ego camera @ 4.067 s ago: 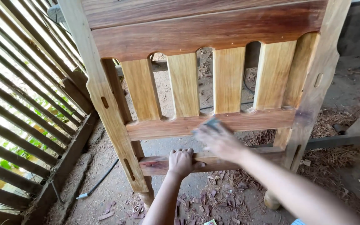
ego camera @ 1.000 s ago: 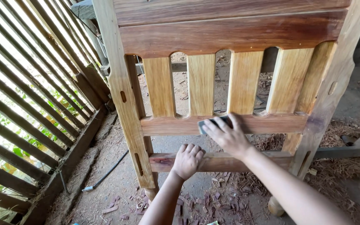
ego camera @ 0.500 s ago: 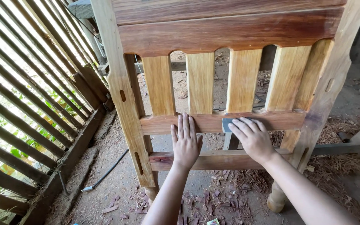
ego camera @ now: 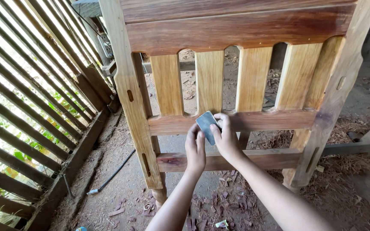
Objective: The person sands the horizontal slats of a wooden chair backrest using a sanding block. They hold the chair steady with one hand while moving the sanding block back and forth across the wood surface.
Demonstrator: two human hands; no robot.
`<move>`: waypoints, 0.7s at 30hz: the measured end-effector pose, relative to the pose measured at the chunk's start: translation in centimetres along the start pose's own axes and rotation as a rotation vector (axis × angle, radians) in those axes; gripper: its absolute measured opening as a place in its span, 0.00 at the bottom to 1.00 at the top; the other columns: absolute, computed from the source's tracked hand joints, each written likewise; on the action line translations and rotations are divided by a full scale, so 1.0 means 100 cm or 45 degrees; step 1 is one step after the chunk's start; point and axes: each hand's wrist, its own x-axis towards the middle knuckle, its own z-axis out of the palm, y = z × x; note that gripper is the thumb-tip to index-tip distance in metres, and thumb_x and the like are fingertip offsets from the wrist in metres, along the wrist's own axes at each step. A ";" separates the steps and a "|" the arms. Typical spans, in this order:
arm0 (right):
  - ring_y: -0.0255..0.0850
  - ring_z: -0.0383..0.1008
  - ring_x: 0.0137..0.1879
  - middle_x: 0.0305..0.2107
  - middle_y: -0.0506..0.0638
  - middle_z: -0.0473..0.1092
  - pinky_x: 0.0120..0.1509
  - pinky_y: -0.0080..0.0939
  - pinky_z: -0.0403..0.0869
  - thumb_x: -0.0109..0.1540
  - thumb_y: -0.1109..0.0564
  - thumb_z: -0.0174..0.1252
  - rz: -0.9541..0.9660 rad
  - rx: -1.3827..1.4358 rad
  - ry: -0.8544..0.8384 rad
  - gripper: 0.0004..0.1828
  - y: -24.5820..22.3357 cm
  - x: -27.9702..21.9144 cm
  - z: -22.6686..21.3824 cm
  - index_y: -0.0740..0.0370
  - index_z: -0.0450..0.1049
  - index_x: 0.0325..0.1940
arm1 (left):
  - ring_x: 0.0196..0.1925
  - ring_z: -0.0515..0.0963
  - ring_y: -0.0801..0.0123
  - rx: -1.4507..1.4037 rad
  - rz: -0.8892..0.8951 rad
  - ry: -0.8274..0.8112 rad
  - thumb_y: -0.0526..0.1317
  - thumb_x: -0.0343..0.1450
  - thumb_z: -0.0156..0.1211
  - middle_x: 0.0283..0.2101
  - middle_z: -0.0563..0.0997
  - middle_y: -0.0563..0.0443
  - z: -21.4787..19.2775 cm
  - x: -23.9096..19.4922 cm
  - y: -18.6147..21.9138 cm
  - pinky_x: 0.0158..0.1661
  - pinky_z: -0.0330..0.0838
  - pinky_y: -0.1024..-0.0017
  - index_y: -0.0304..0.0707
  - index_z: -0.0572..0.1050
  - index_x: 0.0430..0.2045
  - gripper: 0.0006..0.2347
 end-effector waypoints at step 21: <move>0.52 0.72 0.64 0.62 0.61 0.64 0.71 0.54 0.72 0.66 0.68 0.44 1.377 0.907 0.634 0.31 0.018 -0.030 -0.159 0.62 0.50 0.73 | 0.62 0.75 0.61 -1.129 -1.154 0.133 0.43 0.74 0.55 0.59 0.74 0.44 0.008 0.010 -0.026 0.63 0.70 0.65 0.34 0.64 0.57 0.19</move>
